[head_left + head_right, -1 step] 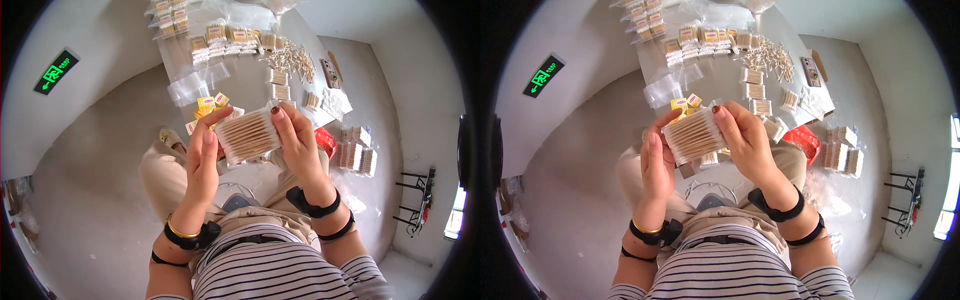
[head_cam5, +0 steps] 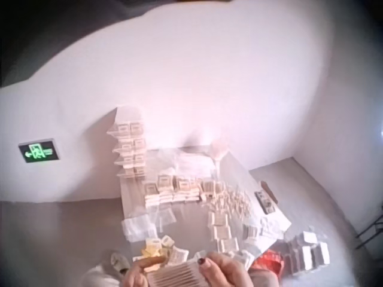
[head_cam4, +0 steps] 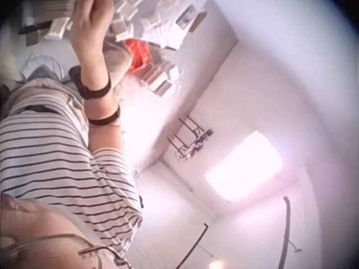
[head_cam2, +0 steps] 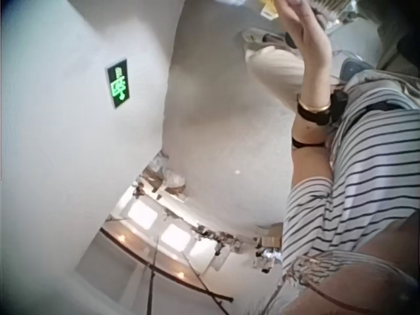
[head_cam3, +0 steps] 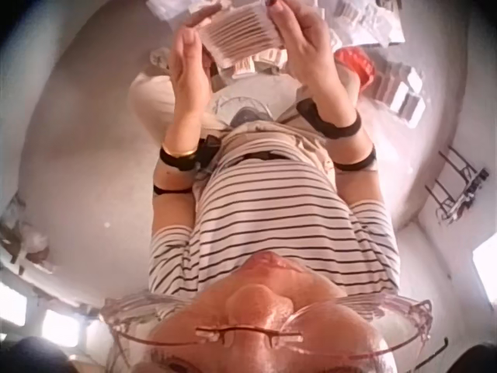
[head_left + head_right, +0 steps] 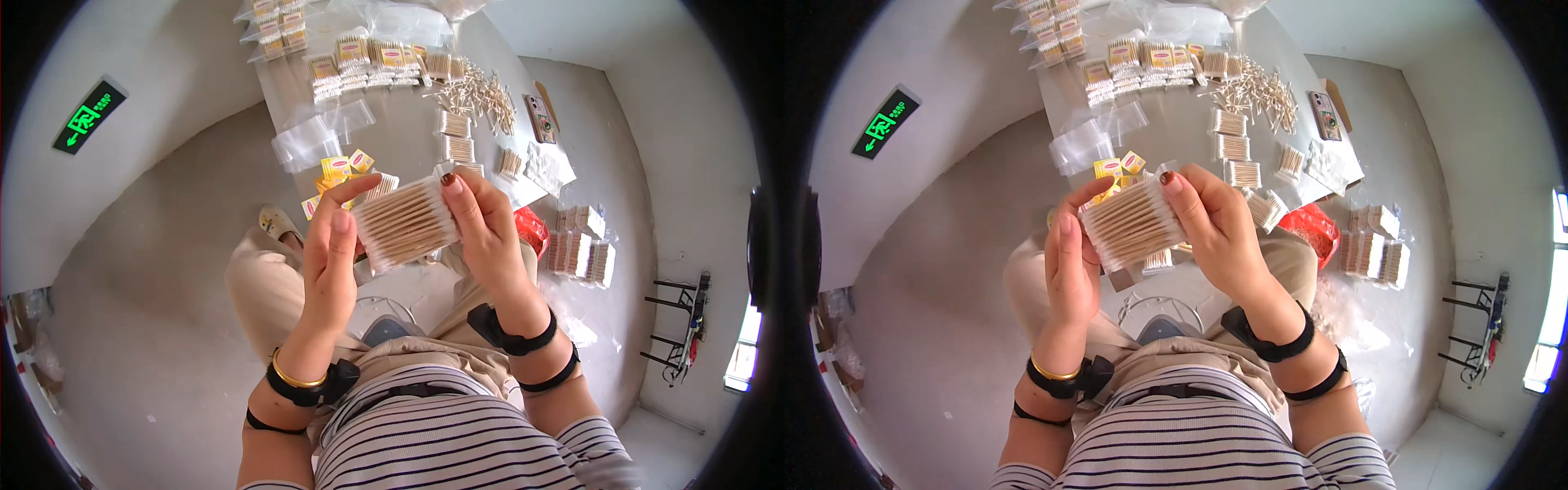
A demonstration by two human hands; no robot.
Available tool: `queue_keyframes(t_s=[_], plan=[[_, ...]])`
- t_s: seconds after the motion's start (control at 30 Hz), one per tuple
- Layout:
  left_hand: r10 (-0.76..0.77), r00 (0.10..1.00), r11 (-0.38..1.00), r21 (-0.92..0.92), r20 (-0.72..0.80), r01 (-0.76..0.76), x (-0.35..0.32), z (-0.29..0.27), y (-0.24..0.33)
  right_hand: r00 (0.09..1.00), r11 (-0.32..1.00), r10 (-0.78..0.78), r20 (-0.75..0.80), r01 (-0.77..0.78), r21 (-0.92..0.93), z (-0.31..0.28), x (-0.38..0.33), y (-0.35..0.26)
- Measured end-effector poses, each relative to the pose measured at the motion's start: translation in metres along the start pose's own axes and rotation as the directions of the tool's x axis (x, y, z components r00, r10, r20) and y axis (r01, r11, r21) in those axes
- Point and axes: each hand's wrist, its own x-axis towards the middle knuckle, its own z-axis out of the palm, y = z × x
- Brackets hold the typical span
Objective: The person sits on the floor and repeatedly places bundles of cotton swabs into small clear plastic bags. They seal each bag and set it aside on the table among other packaged units.
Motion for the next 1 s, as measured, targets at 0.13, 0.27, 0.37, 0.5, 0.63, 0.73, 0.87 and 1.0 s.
queue_keyframes(t_s=[0.13,0.27,0.37,0.5,0.63,0.73,0.87,1.0], plan=[[-0.028,0.999,0.990,0.136,0.023,0.025,0.001,-0.001,0.007,0.985,0.974,0.169,0.041,-0.173,0.144,0.003,0.006,-0.009],[-0.051,0.997,0.996,0.074,0.057,0.047,-0.001,0.006,0.020,0.929,0.879,0.345,0.137,-0.370,0.301,-0.006,0.009,-0.009],[-0.046,0.999,0.999,0.015,0.010,0.046,-0.007,0.011,0.025,0.960,0.860,0.214,0.180,-0.273,0.432,-0.009,0.002,-0.009],[-0.058,0.995,0.996,0.060,-0.085,0.064,-0.023,0.017,0.036,0.967,0.893,0.017,0.256,-0.130,0.430,-0.015,-0.021,-0.018],[-0.028,0.994,1.000,-0.012,-0.107,0.027,-0.035,0.030,0.037,0.970,0.971,-0.012,0.244,-0.047,0.235,-0.013,-0.048,-0.040],[-0.019,0.998,1.000,-0.008,-0.058,0.018,-0.048,0.041,0.044,0.980,0.985,-0.098,0.176,0.070,0.160,-0.014,-0.063,-0.045],[-0.022,1.000,0.999,-0.033,-0.005,0.022,-0.064,0.054,0.053,0.969,0.979,-0.204,0.140,0.202,0.030,-0.020,-0.079,-0.053],[-0.034,0.999,0.999,-0.008,0.020,0.035,-0.077,0.062,0.059,0.961,0.965,-0.253,0.113,0.260,-0.043,-0.024,-0.096,-0.068]])
